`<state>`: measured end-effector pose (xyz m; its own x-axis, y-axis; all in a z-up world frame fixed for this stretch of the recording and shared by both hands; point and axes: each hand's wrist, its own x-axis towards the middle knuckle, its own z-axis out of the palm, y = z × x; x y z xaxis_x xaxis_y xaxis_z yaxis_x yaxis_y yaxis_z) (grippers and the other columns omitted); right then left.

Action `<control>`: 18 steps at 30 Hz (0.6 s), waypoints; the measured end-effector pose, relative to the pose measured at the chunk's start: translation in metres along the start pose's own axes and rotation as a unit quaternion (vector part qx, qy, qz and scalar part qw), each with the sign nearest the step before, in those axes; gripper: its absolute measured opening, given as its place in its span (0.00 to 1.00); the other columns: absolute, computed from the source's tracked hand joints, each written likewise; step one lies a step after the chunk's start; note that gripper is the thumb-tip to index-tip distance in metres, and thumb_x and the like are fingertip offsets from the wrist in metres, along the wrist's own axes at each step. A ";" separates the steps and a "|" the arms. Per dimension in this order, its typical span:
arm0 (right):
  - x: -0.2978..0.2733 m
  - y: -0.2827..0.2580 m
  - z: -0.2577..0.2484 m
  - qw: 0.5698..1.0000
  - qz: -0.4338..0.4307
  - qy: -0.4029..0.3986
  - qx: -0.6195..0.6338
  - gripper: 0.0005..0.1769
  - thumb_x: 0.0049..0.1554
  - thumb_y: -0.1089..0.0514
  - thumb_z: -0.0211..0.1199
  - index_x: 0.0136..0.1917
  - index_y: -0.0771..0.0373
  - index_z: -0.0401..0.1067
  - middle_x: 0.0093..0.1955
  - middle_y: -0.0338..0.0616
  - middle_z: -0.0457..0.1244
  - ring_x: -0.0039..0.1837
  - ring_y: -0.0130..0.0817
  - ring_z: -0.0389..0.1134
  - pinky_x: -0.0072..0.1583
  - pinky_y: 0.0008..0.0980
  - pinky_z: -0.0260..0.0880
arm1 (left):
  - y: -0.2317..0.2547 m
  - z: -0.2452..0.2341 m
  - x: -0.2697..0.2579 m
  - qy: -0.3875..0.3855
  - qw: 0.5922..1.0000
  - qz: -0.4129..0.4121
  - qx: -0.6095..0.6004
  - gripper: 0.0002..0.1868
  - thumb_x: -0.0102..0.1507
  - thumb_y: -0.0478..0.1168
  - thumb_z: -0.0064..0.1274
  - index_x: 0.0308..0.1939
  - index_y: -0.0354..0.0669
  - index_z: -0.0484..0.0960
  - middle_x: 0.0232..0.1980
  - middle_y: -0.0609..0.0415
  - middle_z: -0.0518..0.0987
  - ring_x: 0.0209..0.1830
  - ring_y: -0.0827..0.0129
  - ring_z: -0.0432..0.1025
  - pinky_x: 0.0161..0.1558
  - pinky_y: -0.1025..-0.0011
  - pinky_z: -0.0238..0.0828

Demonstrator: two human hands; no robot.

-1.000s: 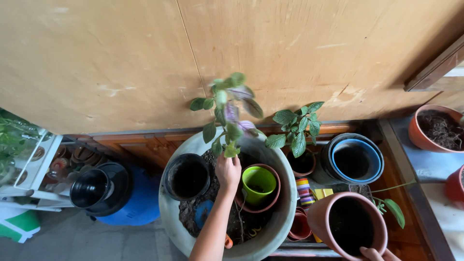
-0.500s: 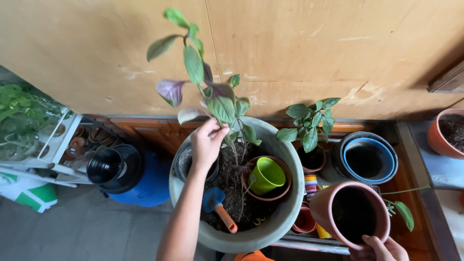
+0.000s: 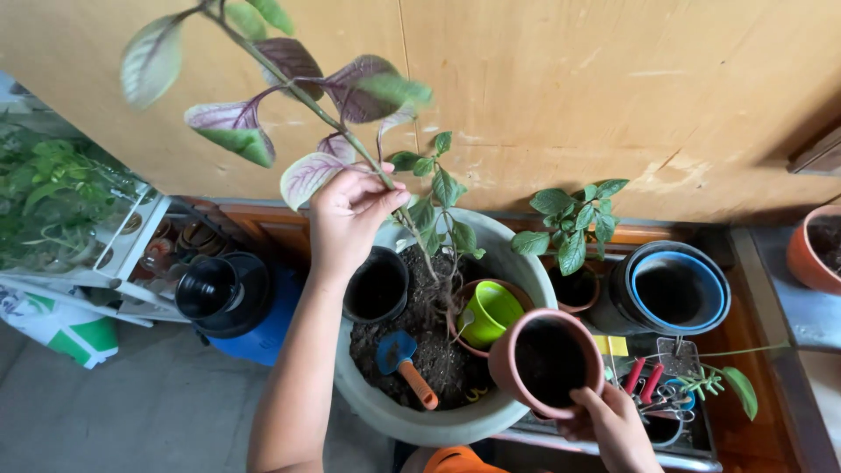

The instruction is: Repotting multiple small plants into a larger container using a hand trowel and then inspecting them at a sink.

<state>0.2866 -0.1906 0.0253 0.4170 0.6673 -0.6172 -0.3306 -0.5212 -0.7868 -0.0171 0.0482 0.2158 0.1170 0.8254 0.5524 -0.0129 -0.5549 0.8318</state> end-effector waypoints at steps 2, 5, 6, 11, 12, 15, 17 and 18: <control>-0.012 -0.021 0.017 0.999 0.009 -0.026 -0.019 0.08 0.59 0.68 0.55 0.47 0.80 0.65 0.32 0.79 0.66 0.28 0.61 0.65 0.32 0.48 0.68 | -0.009 0.001 -0.002 0.011 1.000 0.001 -0.010 0.08 0.59 0.28 0.63 0.39 0.33 0.80 0.47 0.43 0.82 0.46 0.67 0.80 0.51 0.75 0.82; -0.015 -0.046 0.038 0.995 0.011 -0.064 -0.081 0.10 0.60 0.66 0.54 0.45 0.80 0.66 0.31 0.78 0.68 0.28 0.58 0.66 0.33 0.46 0.70 | 0.010 0.000 0.002 0.040 0.998 0.040 0.028 0.08 0.59 0.28 0.65 0.38 0.31 0.81 0.46 0.43 0.82 0.43 0.68 0.79 0.48 0.76 0.82; -0.014 -0.052 0.045 0.990 0.009 -0.075 -0.121 0.12 0.60 0.65 0.55 0.43 0.81 0.66 0.29 0.76 0.68 0.28 0.58 0.69 0.32 0.47 0.73 | 0.020 0.000 0.003 0.052 0.993 0.073 0.077 0.09 0.57 0.28 0.66 0.38 0.28 0.82 0.44 0.42 0.83 0.38 0.67 0.80 0.43 0.75 0.84; 0.018 -0.054 0.081 0.980 -0.020 -0.136 -0.145 0.08 0.57 0.65 0.54 0.39 0.75 0.65 0.26 0.70 0.66 0.26 0.52 0.67 0.30 0.41 0.70 | 0.062 -0.004 0.008 0.074 0.980 0.127 0.135 0.12 0.60 0.33 0.65 0.44 0.28 0.82 0.43 0.42 0.83 0.36 0.68 0.80 0.41 0.76 0.84; 0.028 -0.052 0.089 0.979 -0.027 -0.151 -0.136 0.05 0.57 0.67 0.53 0.42 0.74 0.64 0.26 0.71 0.65 0.26 0.54 0.68 0.29 0.42 0.71 | 0.071 -0.004 0.011 0.070 0.971 0.158 0.167 0.11 0.61 0.33 0.65 0.41 0.27 0.81 0.43 0.42 0.83 0.34 0.68 0.79 0.38 0.76 0.84; 0.025 -0.068 0.119 0.966 -0.025 -0.183 -0.180 0.09 0.58 0.64 0.53 0.42 0.75 0.66 0.28 0.69 0.66 0.28 0.51 0.69 0.32 0.39 0.73 | 0.082 0.003 0.011 0.078 0.962 0.136 0.224 0.12 0.62 0.43 0.64 0.45 0.40 0.85 0.33 0.57 0.86 0.21 0.79 0.71 0.24 0.78 0.66; 0.025 -0.064 0.138 0.970 -0.058 -0.182 -0.150 0.08 0.56 0.66 0.56 0.41 0.77 0.67 0.27 0.69 0.66 0.26 0.53 0.69 0.30 0.43 0.73 | 0.062 0.013 0.012 0.070 0.963 0.146 0.216 0.08 0.63 0.41 0.64 0.43 0.42 0.85 0.33 0.56 0.85 0.26 0.73 0.76 0.28 0.75 0.73; 0.026 -0.063 0.148 0.972 -0.091 -0.181 -0.121 0.09 0.53 0.67 0.59 0.40 0.79 0.68 0.27 0.69 0.66 0.25 0.55 0.70 0.28 0.47 0.74 | 0.051 0.019 0.013 0.064 0.963 0.155 0.209 0.05 0.63 0.39 0.63 0.41 0.45 0.85 0.32 0.54 0.84 0.30 0.66 0.81 0.32 0.73 0.80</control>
<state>0.1933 -0.0617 0.0591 0.1107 0.8811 -0.4599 -0.0522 -0.4569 -0.8880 0.0024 0.0288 0.2647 0.0490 0.6038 0.7956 0.3755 -0.7493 0.5455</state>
